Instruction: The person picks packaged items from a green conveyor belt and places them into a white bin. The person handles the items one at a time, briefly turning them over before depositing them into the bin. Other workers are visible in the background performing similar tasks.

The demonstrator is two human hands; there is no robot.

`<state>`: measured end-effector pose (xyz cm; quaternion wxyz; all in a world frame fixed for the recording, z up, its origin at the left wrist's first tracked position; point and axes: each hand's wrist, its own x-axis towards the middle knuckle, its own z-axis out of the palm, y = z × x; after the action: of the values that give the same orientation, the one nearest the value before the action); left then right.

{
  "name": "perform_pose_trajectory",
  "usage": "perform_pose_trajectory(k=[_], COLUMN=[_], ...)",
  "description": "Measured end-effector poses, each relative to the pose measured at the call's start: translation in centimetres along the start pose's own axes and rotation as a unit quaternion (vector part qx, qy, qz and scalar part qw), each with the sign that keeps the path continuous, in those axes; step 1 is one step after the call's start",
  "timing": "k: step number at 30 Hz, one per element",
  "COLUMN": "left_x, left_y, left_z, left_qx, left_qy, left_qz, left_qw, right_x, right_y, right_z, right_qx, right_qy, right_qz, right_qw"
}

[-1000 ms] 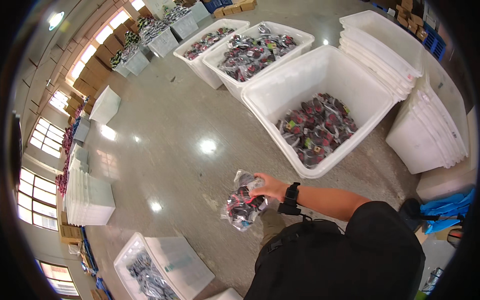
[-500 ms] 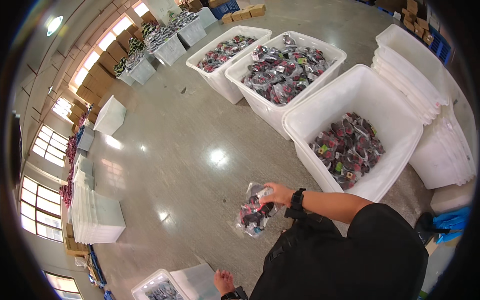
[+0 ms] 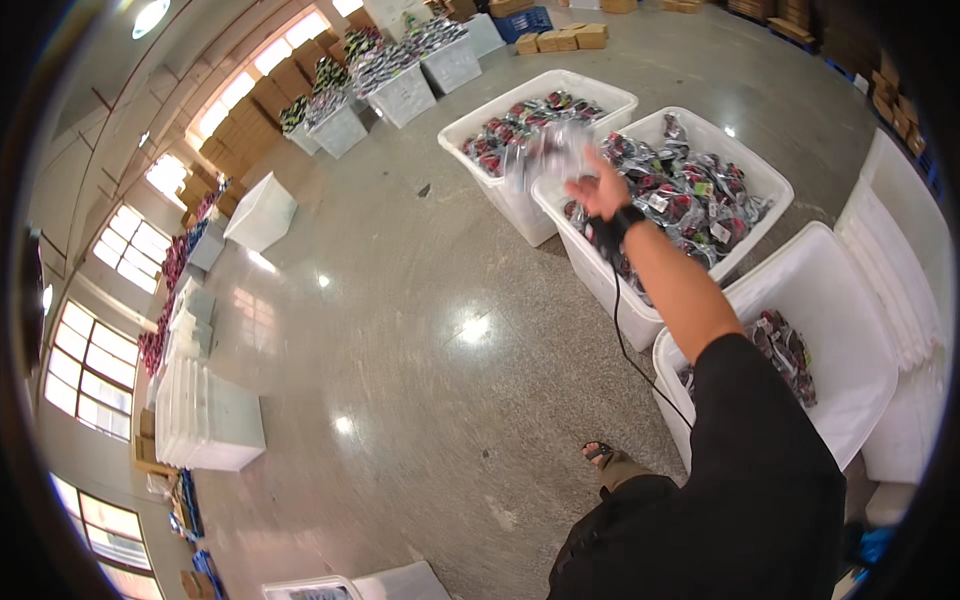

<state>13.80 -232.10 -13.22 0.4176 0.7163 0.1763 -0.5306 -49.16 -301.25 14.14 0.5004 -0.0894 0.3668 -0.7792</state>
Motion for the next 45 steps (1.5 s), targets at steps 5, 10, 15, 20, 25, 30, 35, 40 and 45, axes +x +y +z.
perform_pose_trajectory(k=[5, 10, 15, 20, 25, 30, 35, 40, 45], left_x=[-4.0, -8.3, -12.4, -17.2, -22.3, -27.7, -30.5, -31.8, -30.5], left_y=[-3.8, -8.9, -15.3, -26.4, -44.1, -57.6, -63.2, -67.3, -72.5], left_z=[1.4, -0.2, -1.6, -2.6, -4.8, -1.7, 1.2, -2.7, -9.3], left_qx=[-0.056, -0.132, -0.141, -0.322, -0.489, -0.709, -0.795, -0.812, -0.796], left_qy=[0.056, 0.096, 0.119, 0.195, 0.330, 0.436, 0.435, 0.451, 0.457], left_qz=[-0.022, -0.028, 0.062, 0.135, 0.105, 0.051, 0.008, 0.017, -0.004], left_qw=[0.997, 0.986, 0.981, 0.917, 0.801, 0.552, 0.423, 0.371, 0.397], right_x=[2.5, -10.0, -33.7, -47.7, -53.4, -60.0, -75.3, -95.4, -113.3], right_y=[6.0, 26.7, 38.8, 42.1, 46.7, 49.6, 50.8, 52.5, 52.1], right_z=[3.5, -4.1, -12.4, -17.1, -20.0, -22.7, -24.2, -28.3, -37.2], right_qx=[-0.007, -0.240, -0.538, -0.496, -0.611, -0.741, -0.665, -0.531, -0.491], right_qy=[-0.203, -0.190, -0.466, -0.681, -0.689, -0.630, -0.727, -0.834, -0.851], right_qz=[0.103, 0.335, 0.405, 0.419, 0.332, 0.234, 0.100, 0.102, 0.157], right_qw=[0.974, 0.891, 0.574, 0.338, 0.206, 0.018, -0.136, -0.108, -0.098])
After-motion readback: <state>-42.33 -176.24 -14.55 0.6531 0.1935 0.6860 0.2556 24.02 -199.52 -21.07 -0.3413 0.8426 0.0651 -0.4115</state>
